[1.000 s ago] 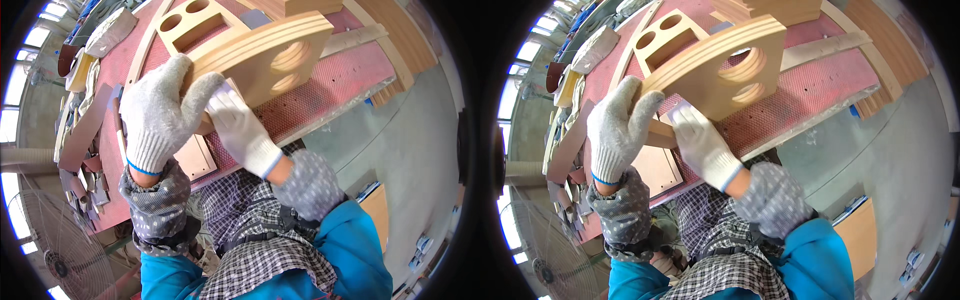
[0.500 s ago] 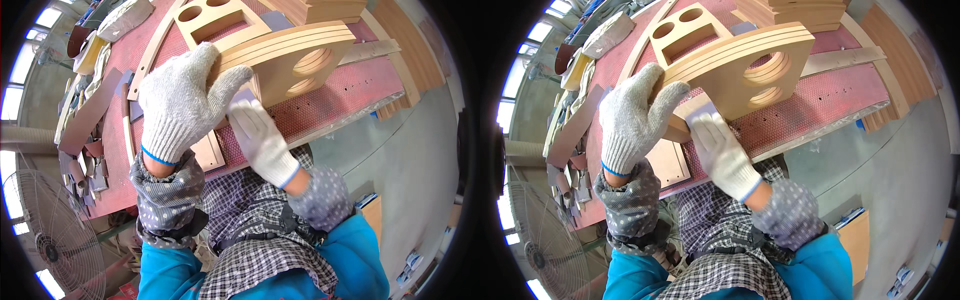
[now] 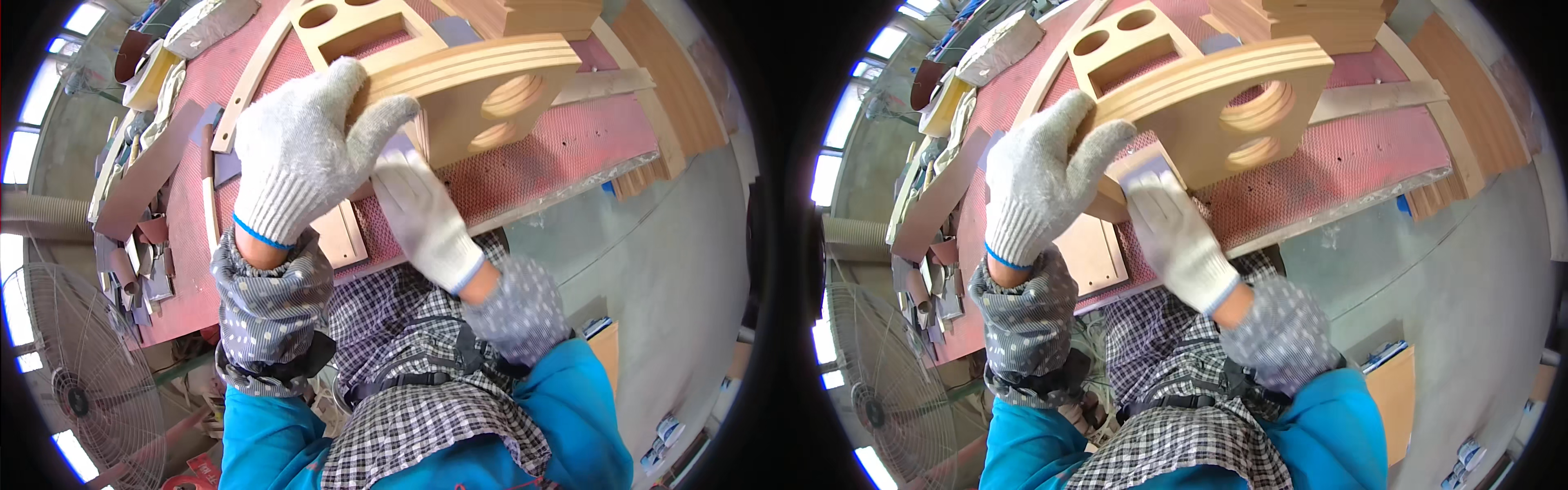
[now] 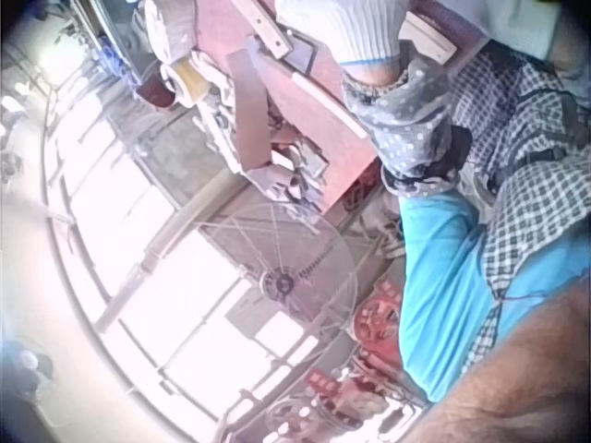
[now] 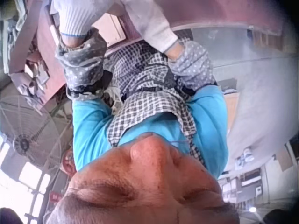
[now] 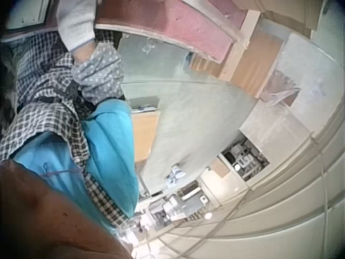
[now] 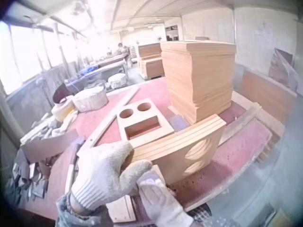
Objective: Sanding the edges and surfaces of wooden furniture components using a sanding block.
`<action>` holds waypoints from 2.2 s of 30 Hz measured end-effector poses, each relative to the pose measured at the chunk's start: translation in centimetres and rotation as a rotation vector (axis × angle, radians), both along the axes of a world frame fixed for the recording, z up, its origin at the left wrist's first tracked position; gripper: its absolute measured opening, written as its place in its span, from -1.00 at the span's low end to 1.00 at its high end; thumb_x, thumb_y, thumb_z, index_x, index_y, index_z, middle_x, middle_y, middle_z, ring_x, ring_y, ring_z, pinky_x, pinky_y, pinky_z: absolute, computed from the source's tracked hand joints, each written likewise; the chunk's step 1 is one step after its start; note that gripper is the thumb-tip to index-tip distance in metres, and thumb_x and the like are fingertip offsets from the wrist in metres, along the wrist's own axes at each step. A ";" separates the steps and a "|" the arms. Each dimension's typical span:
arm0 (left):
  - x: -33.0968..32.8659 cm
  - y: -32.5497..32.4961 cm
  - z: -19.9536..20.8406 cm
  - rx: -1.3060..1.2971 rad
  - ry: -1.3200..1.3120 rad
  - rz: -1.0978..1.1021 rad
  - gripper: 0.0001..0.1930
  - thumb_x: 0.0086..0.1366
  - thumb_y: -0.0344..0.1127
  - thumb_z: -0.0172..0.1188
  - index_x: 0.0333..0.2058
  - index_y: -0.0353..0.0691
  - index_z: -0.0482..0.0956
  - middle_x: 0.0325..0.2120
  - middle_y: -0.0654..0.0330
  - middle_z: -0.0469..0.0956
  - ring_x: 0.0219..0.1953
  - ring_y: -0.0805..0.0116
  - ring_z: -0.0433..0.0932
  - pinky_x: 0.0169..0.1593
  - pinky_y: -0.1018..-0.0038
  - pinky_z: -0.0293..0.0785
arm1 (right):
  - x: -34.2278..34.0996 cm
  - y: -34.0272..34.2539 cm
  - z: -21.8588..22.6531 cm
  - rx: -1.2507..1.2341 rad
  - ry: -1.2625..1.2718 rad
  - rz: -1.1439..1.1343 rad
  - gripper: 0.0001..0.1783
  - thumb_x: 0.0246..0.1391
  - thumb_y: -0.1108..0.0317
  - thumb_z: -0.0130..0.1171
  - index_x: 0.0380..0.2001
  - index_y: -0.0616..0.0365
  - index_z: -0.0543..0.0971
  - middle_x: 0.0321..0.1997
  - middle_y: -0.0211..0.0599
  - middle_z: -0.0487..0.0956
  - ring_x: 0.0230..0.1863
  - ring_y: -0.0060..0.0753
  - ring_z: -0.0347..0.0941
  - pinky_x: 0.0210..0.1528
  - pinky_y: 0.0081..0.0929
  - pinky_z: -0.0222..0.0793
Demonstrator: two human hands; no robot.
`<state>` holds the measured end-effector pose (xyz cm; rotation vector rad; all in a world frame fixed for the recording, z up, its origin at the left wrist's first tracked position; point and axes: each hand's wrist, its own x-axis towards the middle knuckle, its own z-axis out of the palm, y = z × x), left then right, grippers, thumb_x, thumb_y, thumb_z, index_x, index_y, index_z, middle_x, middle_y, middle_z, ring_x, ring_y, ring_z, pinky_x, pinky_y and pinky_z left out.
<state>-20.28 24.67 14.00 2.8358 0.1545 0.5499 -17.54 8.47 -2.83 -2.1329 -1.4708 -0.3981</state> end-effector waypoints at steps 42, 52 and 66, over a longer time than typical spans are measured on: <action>6.1 -6.5 2.0 0.088 0.219 0.066 -0.36 0.27 0.32 0.32 -0.11 -0.24 0.72 -0.25 -0.09 0.74 -0.15 -0.09 0.78 -0.08 0.06 0.68 | 0.9 3.4 -7.9 0.577 1.488 0.427 -0.23 0.48 -0.19 0.02 0.50 0.11 0.32 0.53 -0.04 0.40 0.53 -0.01 0.33 0.57 0.03 0.24; 1.5 -5.4 3.5 -0.219 0.056 0.058 -0.39 0.22 0.34 0.41 -0.22 -0.20 0.72 -0.36 -0.09 0.74 -0.24 -0.16 0.75 -0.12 0.05 0.66 | -1.1 -1.4 0.7 0.158 -0.067 0.008 -0.42 0.12 0.48 0.15 0.22 0.50 0.50 0.24 0.15 0.51 0.37 0.25 0.42 0.60 0.17 0.21; -4.1 0.9 -8.3 -1.095 -0.559 -0.010 -0.70 0.41 -0.40 0.28 0.06 -0.38 0.61 -0.22 0.21 0.71 -0.21 0.53 0.60 -0.11 0.49 0.57 | 1.8 -3.4 1.9 0.000 -0.050 0.002 -0.25 0.11 0.37 0.35 0.38 0.33 0.43 0.45 0.08 0.41 0.51 0.20 0.28 0.65 0.11 0.11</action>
